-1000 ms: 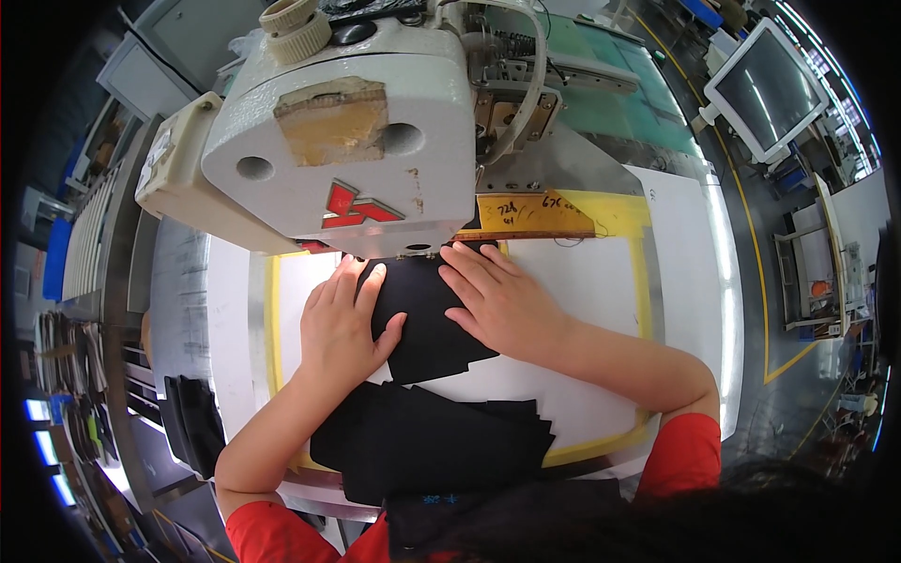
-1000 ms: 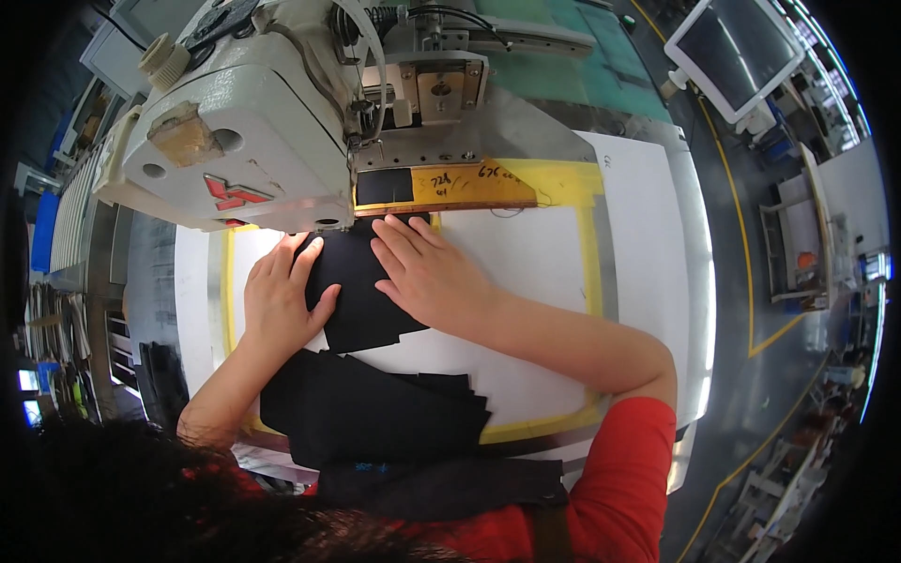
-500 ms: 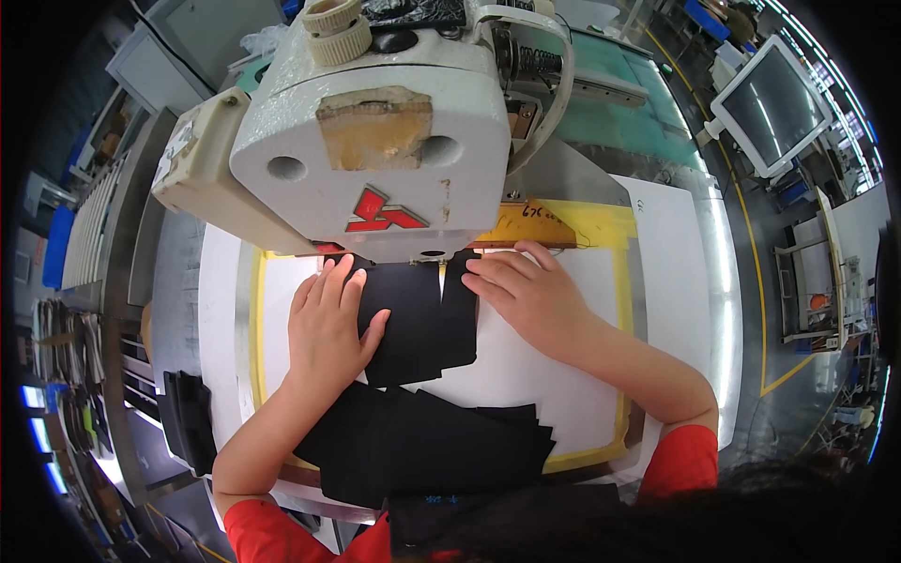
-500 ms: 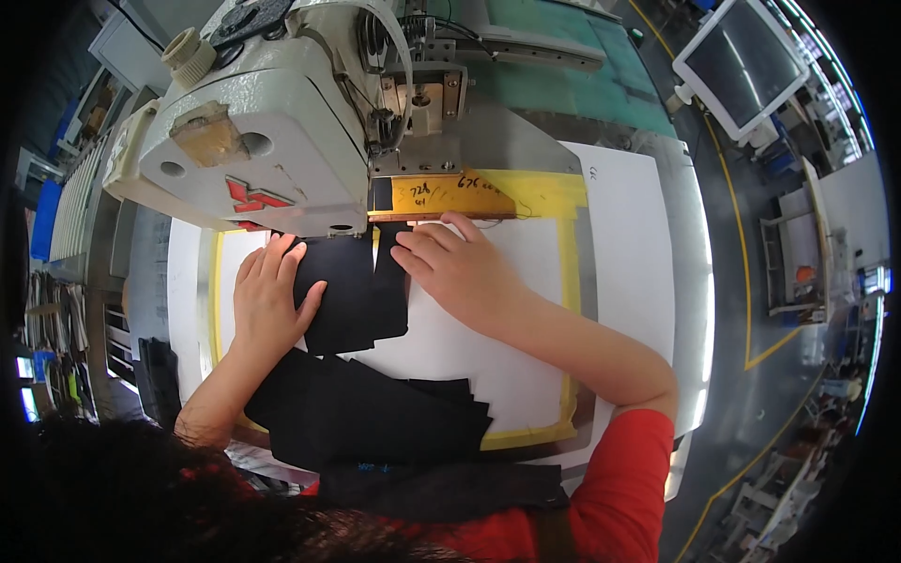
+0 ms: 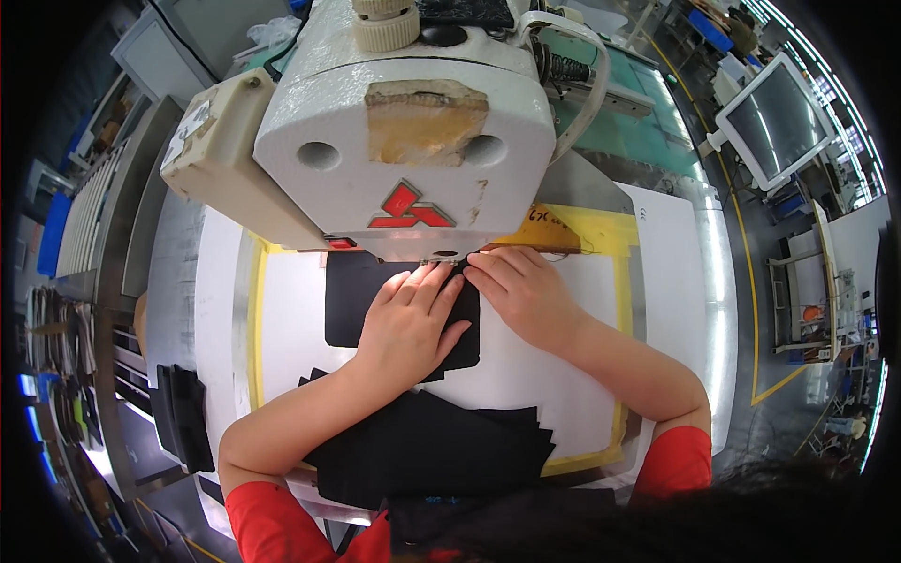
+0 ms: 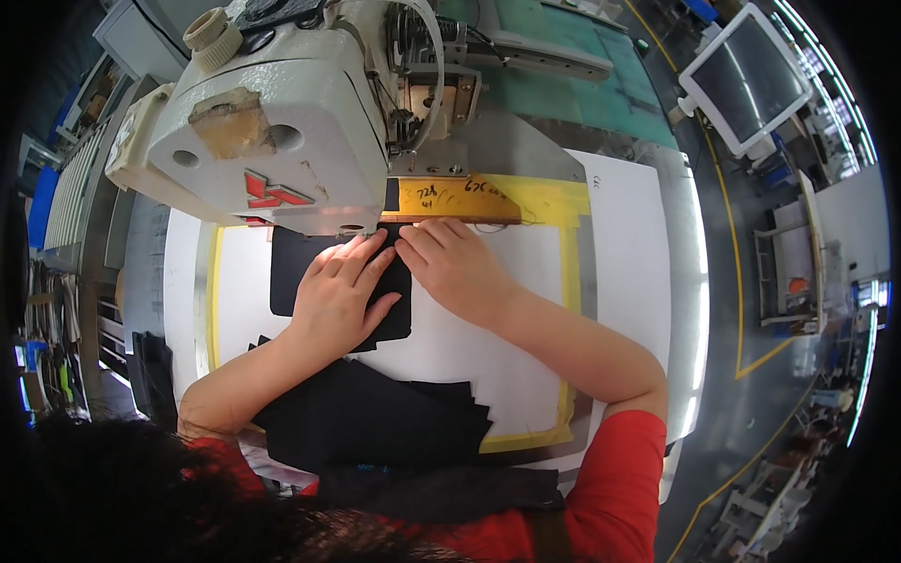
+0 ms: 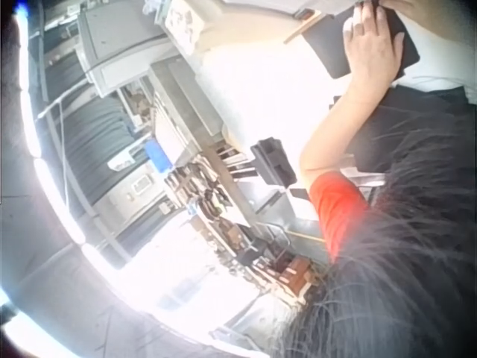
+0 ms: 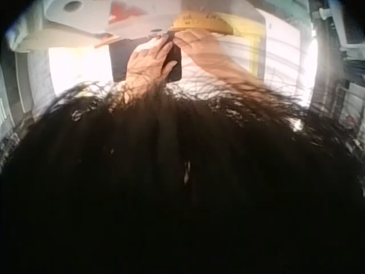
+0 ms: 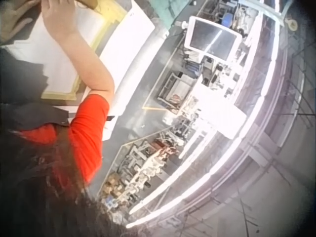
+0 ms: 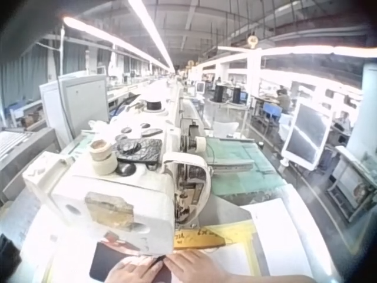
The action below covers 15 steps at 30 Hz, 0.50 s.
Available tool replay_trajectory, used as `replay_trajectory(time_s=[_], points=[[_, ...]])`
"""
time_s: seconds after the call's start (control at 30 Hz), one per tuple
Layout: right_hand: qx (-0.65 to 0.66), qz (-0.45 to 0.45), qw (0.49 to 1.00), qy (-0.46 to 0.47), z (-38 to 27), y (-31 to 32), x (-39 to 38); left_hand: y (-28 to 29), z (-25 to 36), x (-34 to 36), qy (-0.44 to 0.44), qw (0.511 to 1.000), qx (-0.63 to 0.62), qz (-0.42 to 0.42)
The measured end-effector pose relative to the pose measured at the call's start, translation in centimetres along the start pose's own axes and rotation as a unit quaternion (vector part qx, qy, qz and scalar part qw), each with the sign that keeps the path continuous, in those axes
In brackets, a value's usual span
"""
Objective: Using an industrial sewing machine to sew fabric parts.
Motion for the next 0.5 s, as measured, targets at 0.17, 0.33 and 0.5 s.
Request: replay_trajectory(time_s=[0.17,0.33,0.5], points=[[-0.002,0.003,1.000,-0.007,-1.1,0.3,0.0,-0.4,-0.2,0.0,-0.018,0.999,0.027,0.011],[0.011,-0.001,1.000,-0.026,-1.2,0.3,0.3,-0.2,-0.2,-0.1,-0.016,1.000,0.026,0.003],[-0.040,-0.016,0.999,-0.024,-1.5,0.0,0.5,0.4,0.3,-0.4,-0.018,1.000,0.011,-0.014]])
Point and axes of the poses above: each hand's wrist, its own x-axis towards the middle knuckle, its own y-axis out of the back of the hand, z = x × y, the point moved 3 cm from there along x, towards the middle knuckle, and after that the axes turned 6 degrees about y, right-handed, at the moved point
